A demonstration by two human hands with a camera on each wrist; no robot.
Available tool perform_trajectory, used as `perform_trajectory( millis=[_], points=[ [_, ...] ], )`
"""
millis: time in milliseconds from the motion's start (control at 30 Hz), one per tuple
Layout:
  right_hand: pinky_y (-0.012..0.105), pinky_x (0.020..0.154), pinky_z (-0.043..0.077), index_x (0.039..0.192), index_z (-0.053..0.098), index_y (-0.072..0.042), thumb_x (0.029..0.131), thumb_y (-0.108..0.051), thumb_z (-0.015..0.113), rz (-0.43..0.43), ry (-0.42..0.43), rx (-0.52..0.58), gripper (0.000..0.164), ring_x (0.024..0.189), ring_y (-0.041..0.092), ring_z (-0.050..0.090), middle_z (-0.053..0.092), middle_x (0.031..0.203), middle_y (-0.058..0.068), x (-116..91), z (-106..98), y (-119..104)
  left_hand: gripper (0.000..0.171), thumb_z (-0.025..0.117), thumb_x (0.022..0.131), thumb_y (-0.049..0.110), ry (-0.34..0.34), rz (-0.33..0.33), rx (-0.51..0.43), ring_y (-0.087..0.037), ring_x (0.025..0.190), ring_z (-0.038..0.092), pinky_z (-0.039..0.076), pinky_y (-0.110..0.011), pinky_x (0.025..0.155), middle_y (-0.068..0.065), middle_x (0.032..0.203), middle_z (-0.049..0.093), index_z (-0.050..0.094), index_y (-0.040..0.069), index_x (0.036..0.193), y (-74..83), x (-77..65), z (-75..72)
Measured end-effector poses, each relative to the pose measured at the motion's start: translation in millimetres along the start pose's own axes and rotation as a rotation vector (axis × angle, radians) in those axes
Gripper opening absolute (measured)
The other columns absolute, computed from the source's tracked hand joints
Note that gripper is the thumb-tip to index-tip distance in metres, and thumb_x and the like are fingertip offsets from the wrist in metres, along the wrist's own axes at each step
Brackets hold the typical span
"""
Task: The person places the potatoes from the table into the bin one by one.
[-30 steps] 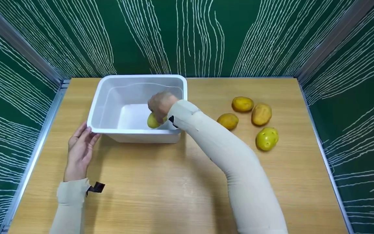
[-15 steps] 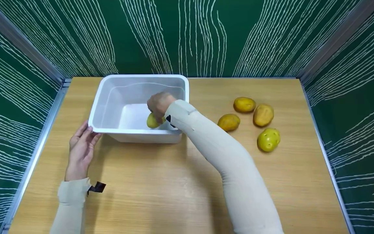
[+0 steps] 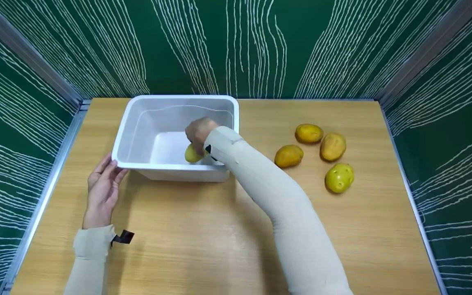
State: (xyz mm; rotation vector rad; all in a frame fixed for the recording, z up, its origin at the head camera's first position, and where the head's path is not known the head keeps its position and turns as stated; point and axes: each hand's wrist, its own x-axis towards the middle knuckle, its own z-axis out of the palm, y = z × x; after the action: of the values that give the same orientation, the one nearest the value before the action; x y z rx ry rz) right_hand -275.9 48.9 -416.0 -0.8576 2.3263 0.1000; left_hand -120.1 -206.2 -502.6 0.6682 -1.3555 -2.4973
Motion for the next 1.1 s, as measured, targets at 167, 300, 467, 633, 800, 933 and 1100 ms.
perform_trajectory(
  millis=[167,300,467,633,800,933,1100],
  points=[
    [0.043,0.099,0.06,0.137,0.069,-0.014,0.095,-0.015,0.079,0.003,-0.011,0.035,0.044,0.104,0.027,0.064,0.07,0.12,0.007,5,-1,-1,0.047,0.053,0.107,-0.006,0.007,0.003,-0.007,-0.021,0.097,0.072,0.067,-0.021,0.083,-0.016,0.135,0.054,0.044,-0.009,0.153,0.7,0.0,0.3],
    [0.042,0.098,0.06,0.137,0.069,-0.014,0.095,-0.013,0.079,-0.004,-0.028,0.039,0.043,0.104,0.027,0.064,0.07,0.119,0.006,7,-1,-3,0.046,0.053,0.107,-0.006,0.013,0.005,-0.008,-0.021,0.097,0.072,0.067,-0.022,0.084,-0.017,0.136,0.055,0.045,-0.009,0.153,0.8,0.2,0.6],
    [0.041,0.096,0.061,0.138,0.068,-0.014,0.095,-0.009,0.078,-0.011,-0.05,0.055,0.044,0.105,0.027,0.063,0.069,0.119,0.005,10,1,-4,0.046,0.052,0.107,-0.006,0.013,0.006,-0.019,-0.02,0.095,0.072,0.067,-0.021,0.081,-0.017,0.134,0.055,0.045,-0.009,0.152,0.8,-0.2,1.6],
    [0.042,0.098,0.061,0.138,0.067,-0.014,0.093,-0.004,0.076,0.003,-0.076,0.113,0.047,0.108,0.026,0.063,0.069,0.122,0.006,13,5,-2,0.046,0.052,0.107,-0.007,0.01,0.006,-0.02,-0.018,0.092,0.071,0.067,-0.019,0.079,-0.017,0.133,0.055,0.044,-0.01,0.152,0.3,-0.7,2.7],
    [0.042,0.098,0.062,0.139,0.066,-0.015,0.092,-0.004,0.079,0.026,-0.083,0.122,0.05,0.109,0.026,0.063,0.068,0.126,0.006,17,9,0,0.047,0.052,0.107,-0.007,0.0,0.01,-0.022,-0.019,0.095,0.07,0.067,-0.019,0.079,-0.017,0.134,0.053,0.043,-0.01,0.153,-0.6,-0.9,2.2],
    [0.04,0.095,0.062,0.138,0.066,-0.015,0.092,-0.005,0.079,0.02,-0.088,0.09,0.05,0.108,0.026,0.063,0.068,0.122,0.006,21,9,1,0.047,0.052,0.107,-0.007,0.004,0.007,-0.016,-0.019,0.097,0.07,0.067,-0.019,0.08,-0.017,0.136,0.053,0.043,-0.009,0.153,-0.3,-0.6,1.8],
    [0.039,0.091,0.063,0.14,0.065,-0.015,0.092,-0.005,0.079,0.044,-0.106,0.094,0.05,0.108,0.026,0.064,0.069,0.121,0.006,24,10,2,0.047,0.053,0.107,-0.006,0.012,0.006,-0.006,-0.02,0.099,0.07,0.067,-0.02,0.081,-0.017,0.138,0.053,0.044,-0.008,0.153,-0.7,0.0,0.5]
  ],
)
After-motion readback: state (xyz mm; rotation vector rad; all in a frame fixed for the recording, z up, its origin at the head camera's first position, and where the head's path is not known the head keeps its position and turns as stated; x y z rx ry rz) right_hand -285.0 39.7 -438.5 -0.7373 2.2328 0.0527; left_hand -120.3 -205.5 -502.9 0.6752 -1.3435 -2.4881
